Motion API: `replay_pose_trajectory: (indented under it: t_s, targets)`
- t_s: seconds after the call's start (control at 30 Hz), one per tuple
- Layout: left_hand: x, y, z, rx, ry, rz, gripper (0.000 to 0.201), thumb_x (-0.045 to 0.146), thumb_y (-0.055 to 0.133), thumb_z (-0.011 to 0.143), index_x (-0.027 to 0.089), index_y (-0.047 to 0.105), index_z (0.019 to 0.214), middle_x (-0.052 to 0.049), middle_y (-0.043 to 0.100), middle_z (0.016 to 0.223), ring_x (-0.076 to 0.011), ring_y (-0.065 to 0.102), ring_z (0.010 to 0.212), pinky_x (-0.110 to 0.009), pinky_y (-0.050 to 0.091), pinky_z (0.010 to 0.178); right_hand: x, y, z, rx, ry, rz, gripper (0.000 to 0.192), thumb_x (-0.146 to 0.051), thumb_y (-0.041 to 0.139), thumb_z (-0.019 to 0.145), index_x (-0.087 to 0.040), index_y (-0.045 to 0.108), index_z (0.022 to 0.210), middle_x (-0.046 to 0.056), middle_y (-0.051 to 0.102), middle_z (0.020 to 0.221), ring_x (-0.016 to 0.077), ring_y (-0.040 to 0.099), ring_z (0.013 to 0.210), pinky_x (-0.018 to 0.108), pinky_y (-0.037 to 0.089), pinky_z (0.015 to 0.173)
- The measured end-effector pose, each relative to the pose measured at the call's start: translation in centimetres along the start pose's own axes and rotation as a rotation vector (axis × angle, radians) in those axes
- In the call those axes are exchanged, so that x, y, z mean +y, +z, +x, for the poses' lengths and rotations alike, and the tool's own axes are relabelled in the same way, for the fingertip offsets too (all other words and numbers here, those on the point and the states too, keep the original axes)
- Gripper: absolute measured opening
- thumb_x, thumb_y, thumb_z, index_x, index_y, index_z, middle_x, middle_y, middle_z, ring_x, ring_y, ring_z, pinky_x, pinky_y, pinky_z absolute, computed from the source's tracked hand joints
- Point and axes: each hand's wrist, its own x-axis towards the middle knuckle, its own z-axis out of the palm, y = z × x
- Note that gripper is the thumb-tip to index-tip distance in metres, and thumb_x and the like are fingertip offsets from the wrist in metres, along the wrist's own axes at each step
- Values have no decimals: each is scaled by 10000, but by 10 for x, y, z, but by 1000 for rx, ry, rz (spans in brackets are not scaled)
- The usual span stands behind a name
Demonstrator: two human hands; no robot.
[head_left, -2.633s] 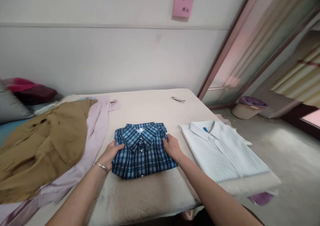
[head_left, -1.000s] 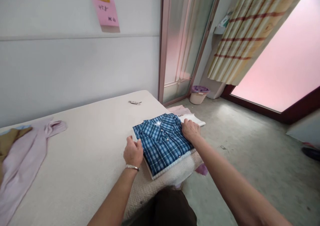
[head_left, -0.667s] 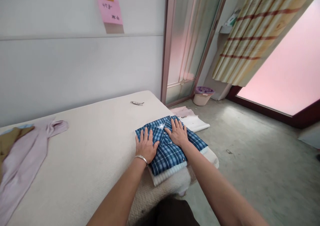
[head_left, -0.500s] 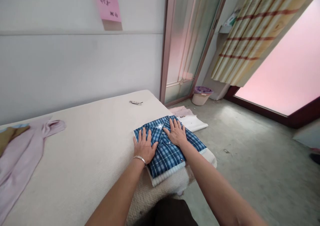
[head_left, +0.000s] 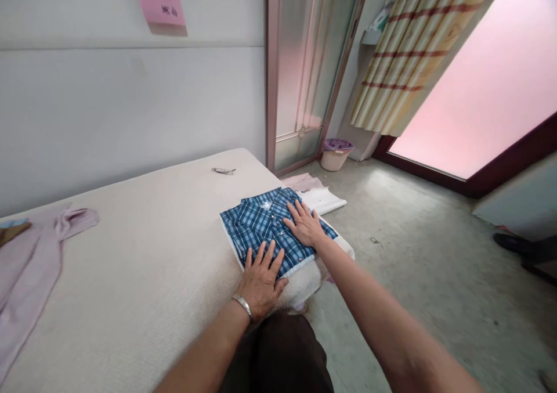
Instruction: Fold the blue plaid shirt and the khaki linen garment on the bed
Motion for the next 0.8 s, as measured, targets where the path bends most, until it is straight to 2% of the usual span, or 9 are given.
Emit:
replay_pose_trajectory:
  t_s: [0.1, 0.23, 0.33, 0.43, 0.53, 0.6, 0.7, 0.8]
  targets:
    - [1, -1, 3, -39, -23, 45, 668, 449, 481, 973, 237, 295, 1579, -108, 176, 1667, -388, 165, 1516, -705, 179, 1168, 4, 2, 1, -15, -1, 7, 741, -710, 179, 994, -314, 140, 1619, 61, 67, 1682, 281, 59, 1531, 570, 106, 1195]
    - [6, -18, -5, -49, 9, 35, 649, 461, 490, 974, 250, 326, 1565, -108, 238, 1650, -378, 256, 1493, -691, 260, 1154, -5, -10, 1, -61, 44, 32, 729, -692, 195, 1001, -290, 211, 1608, 82, 121, 1673, 296, 90, 1525, 602, 118, 1180]
    - [4, -26, -32, 54, 53, 47, 617, 409, 462, 998, 239, 302, 1570, -85, 275, 1640, -314, 286, 1492, -612, 316, 1173, -32, -18, 4, 65, 117, 37, 743, -676, 178, 1006, -216, 333, 1569, 129, 168, 1658, 320, 125, 1514, 598, 121, 1177]
    - [-11, -24, -78, 161, 87, 131, 571, 315, 468, 998, 195, 348, 1542, -86, 373, 1597, -263, 365, 1458, -515, 387, 1163, -74, -16, 14, 174, 158, 52, 867, -745, 213, 965, -130, 326, 1566, 187, 167, 1646, 355, 141, 1504, 574, 137, 1179]
    - [-44, -25, -138, 239, 157, 246, 511, 248, 520, 960, 175, 465, 1463, -98, 513, 1500, -252, 475, 1382, -460, 439, 1130, -110, -2, 28, 141, 174, 68, 988, -810, 266, 912, -90, 250, 1589, 220, 150, 1640, 392, 140, 1498, 589, 169, 1164]
    - [-70, -35, -181, 256, 137, 303, 483, 218, 537, 945, 184, 506, 1426, -101, 566, 1451, -242, 504, 1358, -445, 422, 1147, -122, 11, 33, 104, 186, 45, 985, -794, 295, 914, -80, 240, 1590, 235, 152, 1635, 413, 142, 1492, 617, 173, 1150]
    - [-104, -68, -240, 241, -86, 347, 468, 200, 515, 960, 212, 503, 1428, -104, 566, 1447, -231, 503, 1360, -456, 383, 1173, -121, 29, 33, 144, 152, -16, 921, -746, 303, 930, -78, 308, 1564, 252, 172, 1624, 437, 168, 1479, 663, 171, 1121]
    - [-135, -107, -281, 289, -383, 363, 425, 200, 471, 980, 221, 514, 1402, -113, 596, 1403, -228, 535, 1319, -468, 399, 1143, -114, 33, 42, 193, 138, 1, 908, -755, 290, 909, -68, 459, 1480, 302, 285, 1562, 491, 262, 1429, 692, 248, 1049]
